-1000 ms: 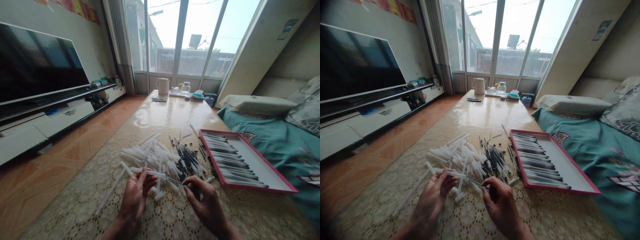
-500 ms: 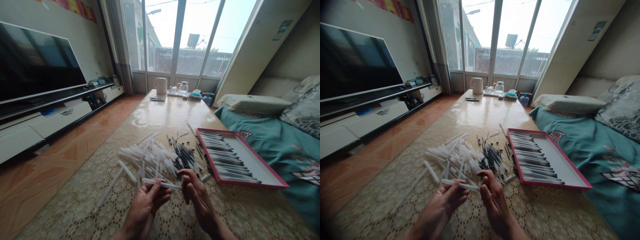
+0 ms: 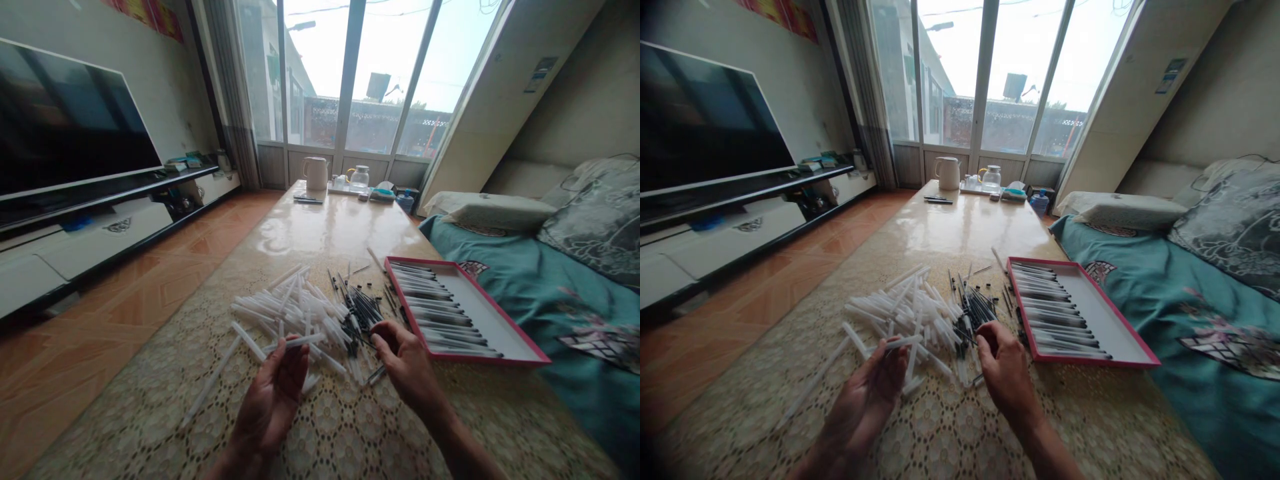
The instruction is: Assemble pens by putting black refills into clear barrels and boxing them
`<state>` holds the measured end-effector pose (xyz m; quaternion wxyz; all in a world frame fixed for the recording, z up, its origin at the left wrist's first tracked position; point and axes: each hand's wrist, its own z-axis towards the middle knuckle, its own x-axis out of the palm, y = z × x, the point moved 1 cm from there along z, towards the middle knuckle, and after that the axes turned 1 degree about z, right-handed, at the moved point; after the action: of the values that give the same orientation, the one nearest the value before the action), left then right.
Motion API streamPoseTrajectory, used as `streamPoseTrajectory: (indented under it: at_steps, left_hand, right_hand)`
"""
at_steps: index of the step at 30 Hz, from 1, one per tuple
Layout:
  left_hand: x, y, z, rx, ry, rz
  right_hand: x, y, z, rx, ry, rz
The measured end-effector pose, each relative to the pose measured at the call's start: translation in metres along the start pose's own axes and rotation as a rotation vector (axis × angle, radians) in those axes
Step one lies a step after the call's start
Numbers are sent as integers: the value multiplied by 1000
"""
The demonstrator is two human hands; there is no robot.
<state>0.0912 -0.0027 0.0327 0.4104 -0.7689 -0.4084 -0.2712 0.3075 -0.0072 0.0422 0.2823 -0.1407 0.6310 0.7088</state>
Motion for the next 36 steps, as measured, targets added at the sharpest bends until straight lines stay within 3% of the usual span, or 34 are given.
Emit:
streamPoseTrajectory:
  at_steps: [3,7,14,18,21,24,29,36]
  left_hand:
    - [-1,0,1,36,2,60]
    - [-3,3,2,84,8,142]
    - [-7,4,1,191,33,239]
    - [-5,4,-1,223,25,293]
    - [-4,5,-3,230,28,317]
    - [-3,6,-4,226,41,317]
    - [-3,7,-4,214,36,322]
    - [-4,10,-3,239,49,365]
  right_hand:
    - [-2,0,6,-76,102,-300]
    - [4,-2,19,-126,119,-589]
    - [18,-8,37,-81,134,-780]
    - [17,-8,38,-128,118,-811]
    - [14,0,31,-207,66,-674]
    - [16,11,15,-238,85,-284]
    - [35,19,-15,-54,193,362]
    - [44,13,-18,-14,176,576]
